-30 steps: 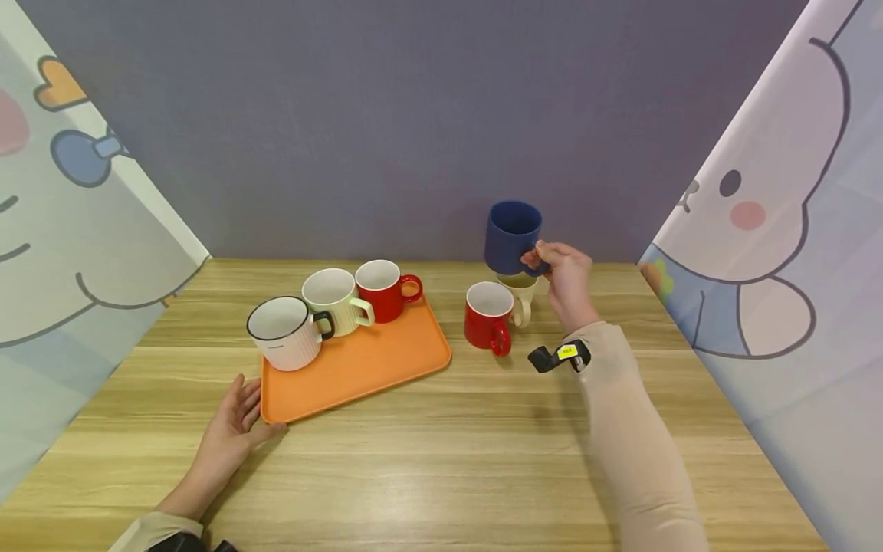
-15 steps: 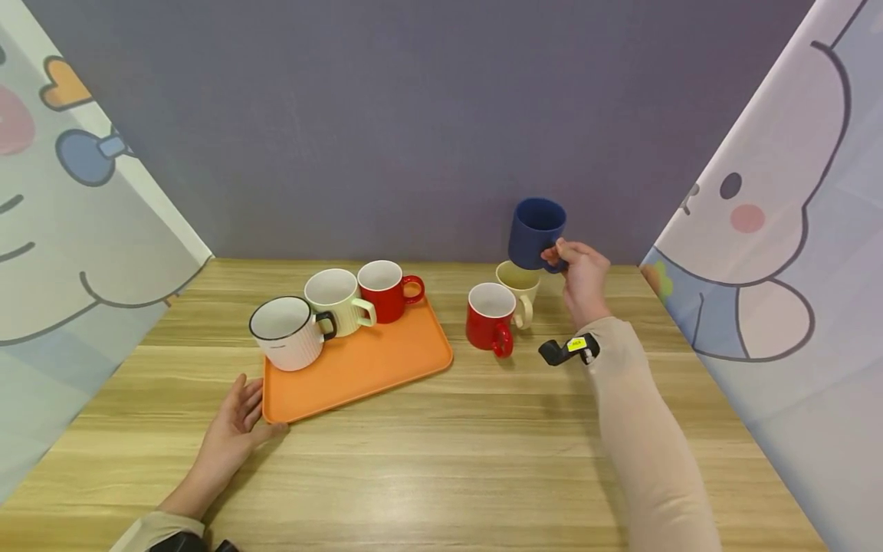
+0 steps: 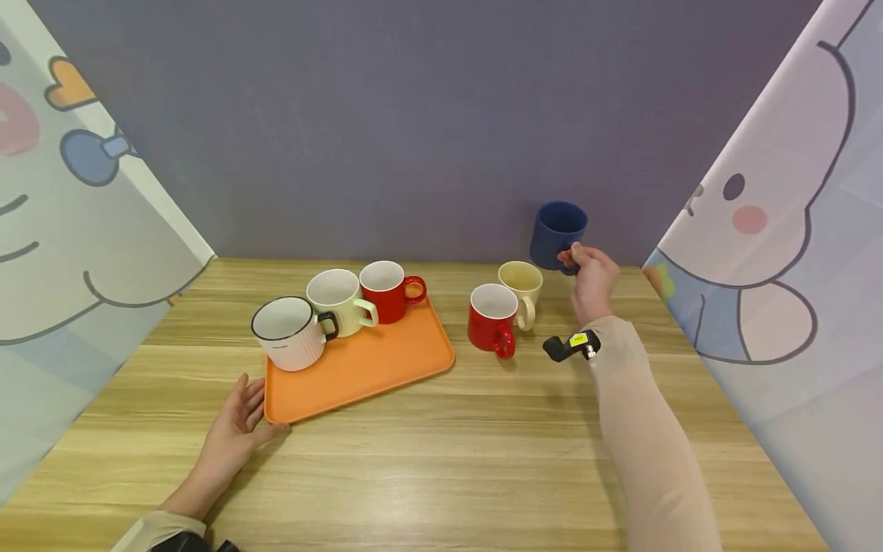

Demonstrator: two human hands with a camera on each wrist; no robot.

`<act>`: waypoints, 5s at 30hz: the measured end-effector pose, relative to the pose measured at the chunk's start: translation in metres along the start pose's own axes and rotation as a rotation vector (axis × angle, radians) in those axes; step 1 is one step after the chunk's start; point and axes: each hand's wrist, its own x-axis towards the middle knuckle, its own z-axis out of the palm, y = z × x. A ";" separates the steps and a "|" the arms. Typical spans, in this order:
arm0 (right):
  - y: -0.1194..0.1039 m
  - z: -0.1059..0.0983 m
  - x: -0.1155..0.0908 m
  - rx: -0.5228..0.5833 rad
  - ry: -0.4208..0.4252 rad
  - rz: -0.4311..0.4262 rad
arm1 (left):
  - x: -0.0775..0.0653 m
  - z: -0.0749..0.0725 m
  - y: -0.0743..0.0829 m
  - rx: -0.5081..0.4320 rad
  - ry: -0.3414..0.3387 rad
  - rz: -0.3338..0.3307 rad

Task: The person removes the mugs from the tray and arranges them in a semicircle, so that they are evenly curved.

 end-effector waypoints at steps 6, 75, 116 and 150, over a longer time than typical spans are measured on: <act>0.008 -0.010 0.005 -0.003 0.052 0.020 | -0.001 0.000 0.001 0.004 0.004 0.008; 0.042 -0.076 -0.003 -0.125 -0.239 0.346 | 0.000 0.001 -0.001 -0.002 -0.008 -0.013; -0.007 -0.050 -0.057 -0.130 -0.633 0.187 | -0.002 0.001 0.001 0.006 -0.005 -0.004; 0.059 0.056 -0.097 -0.414 -0.765 0.259 | -0.003 0.000 0.002 -0.007 -0.007 0.002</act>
